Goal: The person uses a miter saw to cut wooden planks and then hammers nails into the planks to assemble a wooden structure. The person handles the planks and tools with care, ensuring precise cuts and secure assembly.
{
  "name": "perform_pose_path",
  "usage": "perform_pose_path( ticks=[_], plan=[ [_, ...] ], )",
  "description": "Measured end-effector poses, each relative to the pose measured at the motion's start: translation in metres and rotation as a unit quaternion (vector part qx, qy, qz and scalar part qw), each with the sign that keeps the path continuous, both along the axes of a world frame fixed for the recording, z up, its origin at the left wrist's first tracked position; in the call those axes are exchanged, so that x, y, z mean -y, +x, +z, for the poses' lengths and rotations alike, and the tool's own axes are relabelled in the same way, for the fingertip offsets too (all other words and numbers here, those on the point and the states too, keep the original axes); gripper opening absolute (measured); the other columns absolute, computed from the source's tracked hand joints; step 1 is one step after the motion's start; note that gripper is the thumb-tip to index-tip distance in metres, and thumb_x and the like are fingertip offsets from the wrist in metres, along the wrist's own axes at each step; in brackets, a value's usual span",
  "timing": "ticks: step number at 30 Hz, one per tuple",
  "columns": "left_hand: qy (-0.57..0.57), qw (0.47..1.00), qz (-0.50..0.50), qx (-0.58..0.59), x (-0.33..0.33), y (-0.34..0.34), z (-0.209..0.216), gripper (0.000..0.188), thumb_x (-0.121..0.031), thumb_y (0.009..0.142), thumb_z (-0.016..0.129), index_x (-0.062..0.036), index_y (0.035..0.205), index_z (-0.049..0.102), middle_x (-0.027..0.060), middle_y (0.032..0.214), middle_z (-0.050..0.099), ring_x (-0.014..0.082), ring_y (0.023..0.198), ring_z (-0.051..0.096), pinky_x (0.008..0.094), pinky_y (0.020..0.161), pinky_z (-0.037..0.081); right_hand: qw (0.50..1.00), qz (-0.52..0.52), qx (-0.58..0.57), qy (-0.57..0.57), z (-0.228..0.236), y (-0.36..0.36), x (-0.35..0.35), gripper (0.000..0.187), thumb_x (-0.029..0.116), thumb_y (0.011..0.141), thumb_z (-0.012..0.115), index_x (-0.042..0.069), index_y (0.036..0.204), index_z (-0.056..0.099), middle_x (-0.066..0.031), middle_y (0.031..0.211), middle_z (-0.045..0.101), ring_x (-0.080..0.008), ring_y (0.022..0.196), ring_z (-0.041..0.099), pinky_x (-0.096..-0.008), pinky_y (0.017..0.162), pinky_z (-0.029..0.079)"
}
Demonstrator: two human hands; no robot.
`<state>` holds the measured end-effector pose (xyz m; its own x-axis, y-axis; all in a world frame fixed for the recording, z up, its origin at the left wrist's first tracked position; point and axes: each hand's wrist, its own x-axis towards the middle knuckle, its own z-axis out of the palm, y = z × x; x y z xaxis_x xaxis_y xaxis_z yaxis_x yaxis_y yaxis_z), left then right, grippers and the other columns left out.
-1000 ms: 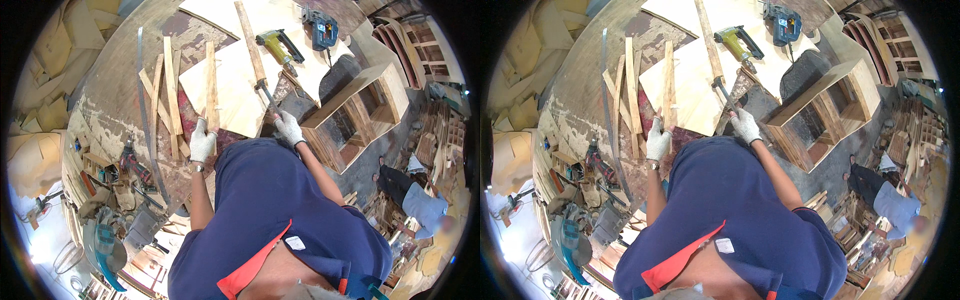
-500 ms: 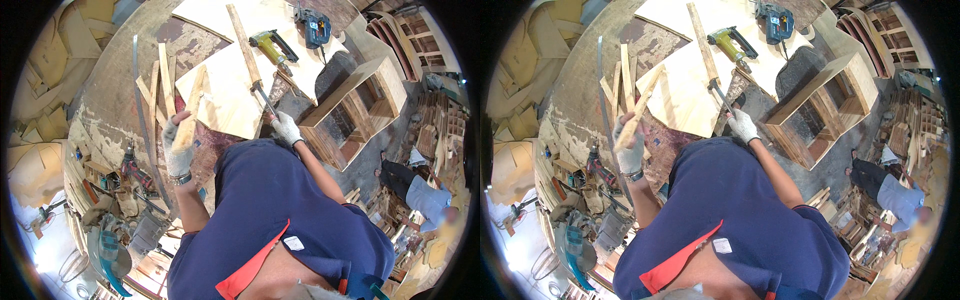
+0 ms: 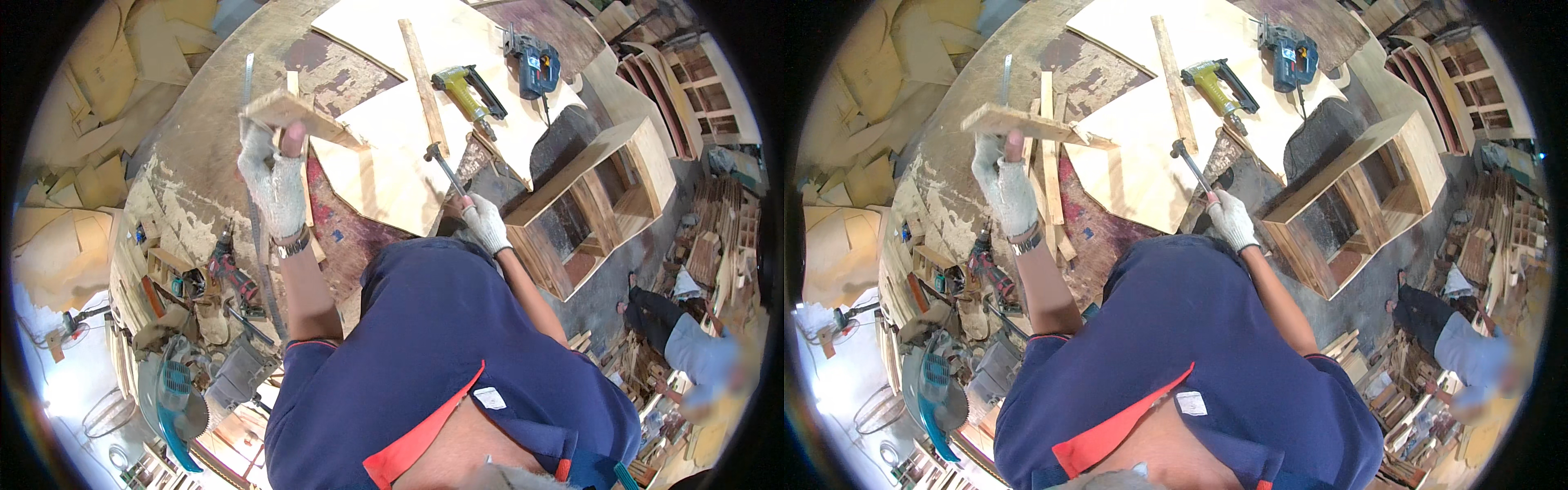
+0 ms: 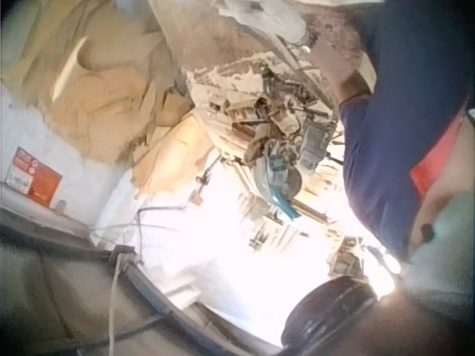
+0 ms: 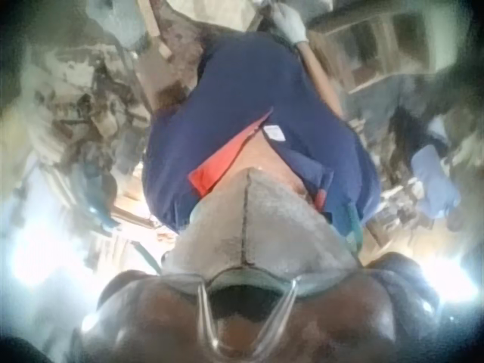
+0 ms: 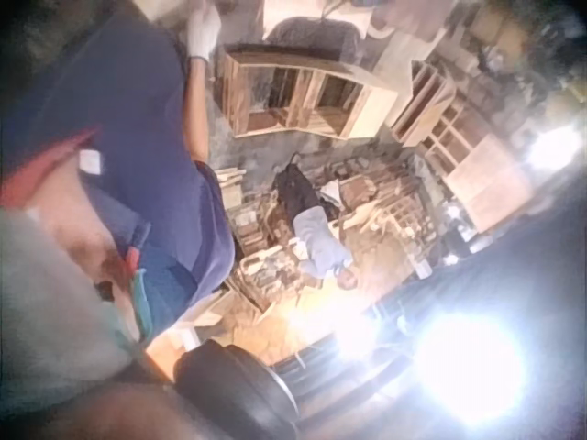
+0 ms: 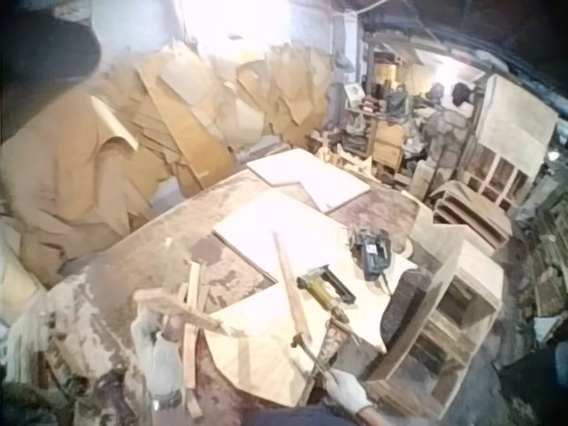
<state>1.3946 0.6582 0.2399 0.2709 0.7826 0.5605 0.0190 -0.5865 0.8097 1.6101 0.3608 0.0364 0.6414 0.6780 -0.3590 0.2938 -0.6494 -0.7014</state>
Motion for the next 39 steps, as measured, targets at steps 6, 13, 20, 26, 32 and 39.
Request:
perform_pose_path(
  ticks=[6,13,20,26,32,39],
  plan=[
    [-0.046,0.972,-0.226,0.051,-0.006,0.039,0.035,0.043,-0.036,0.102,0.074,0.0002,0.122,0.063,0.0140,0.097,0.072,0.0210,0.083,0.070,0.0378,0.078,0.059,0.999,-0.003,0.038,0.028,0.051,-0.012,-0.007,0.034,0.038,0.106,0.058,0.007,0.117,0.067,-0.0269,0.086,0.069,-0.0480,0.088,0.070,-0.0522,0.076,0.053],
    [-0.181,0.903,-0.312,0.235,-0.031,0.068,0.039,0.040,-0.049,0.105,0.066,-0.0099,0.099,0.063,0.0018,0.074,0.053,0.0167,0.061,0.054,0.0353,0.060,0.052,0.978,-0.040,0.103,0.178,0.104,-0.020,-0.021,0.024,0.027,0.104,0.067,0.005,0.112,0.063,-0.0140,0.074,0.068,-0.0295,0.065,0.069,-0.0413,0.061,0.051],
    [-0.210,0.911,-0.292,0.201,-0.057,0.086,0.019,0.026,-0.030,0.105,0.067,-0.0077,0.092,0.068,-0.0035,0.063,0.047,0.0102,0.049,0.047,0.0307,0.052,0.049,0.980,-0.019,0.013,0.198,0.112,-0.020,-0.032,0.020,0.022,0.104,0.066,0.003,0.112,0.063,-0.0124,0.074,0.069,-0.0226,0.068,0.071,-0.0409,0.063,0.051],
    [-0.190,0.884,-0.388,0.180,-0.082,0.089,0.009,0.029,-0.020,0.103,0.067,-0.0112,0.078,0.055,-0.0044,0.060,0.047,0.0107,0.046,0.046,0.0308,0.050,0.051,0.992,0.071,0.030,0.105,0.093,-0.019,-0.040,0.026,0.029,0.101,0.067,0.005,0.113,0.065,-0.0229,0.086,0.073,-0.0434,0.082,0.073,-0.0493,0.072,0.054],
    [-0.289,0.827,-0.434,0.209,-0.085,0.097,0.007,0.020,-0.017,0.097,0.065,-0.0149,0.086,0.048,-0.0025,0.054,0.042,0.0091,0.036,0.036,0.0260,0.036,0.030,0.988,0.102,0.063,0.095,0.128,-0.025,-0.070,0.028,0.030,0.106,0.062,0.002,0.112,0.061,-0.0173,0.075,0.069,-0.0336,0.071,0.072,-0.0459,0.066,0.052],
    [-0.265,0.849,-0.416,0.188,-0.078,0.098,0.018,0.018,-0.011,0.095,0.063,-0.0125,0.086,0.047,-0.0009,0.053,0.044,0.0095,0.037,0.039,0.0265,0.037,0.033,0.863,0.097,-0.025,0.495,0.158,-0.028,-0.055,0.031,0.034,0.105,0.067,0.008,0.112,0.052,-0.0019,0.080,0.055,-0.0133,0.068,0.053,-0.0289,0.059,0.045]
  ],
)
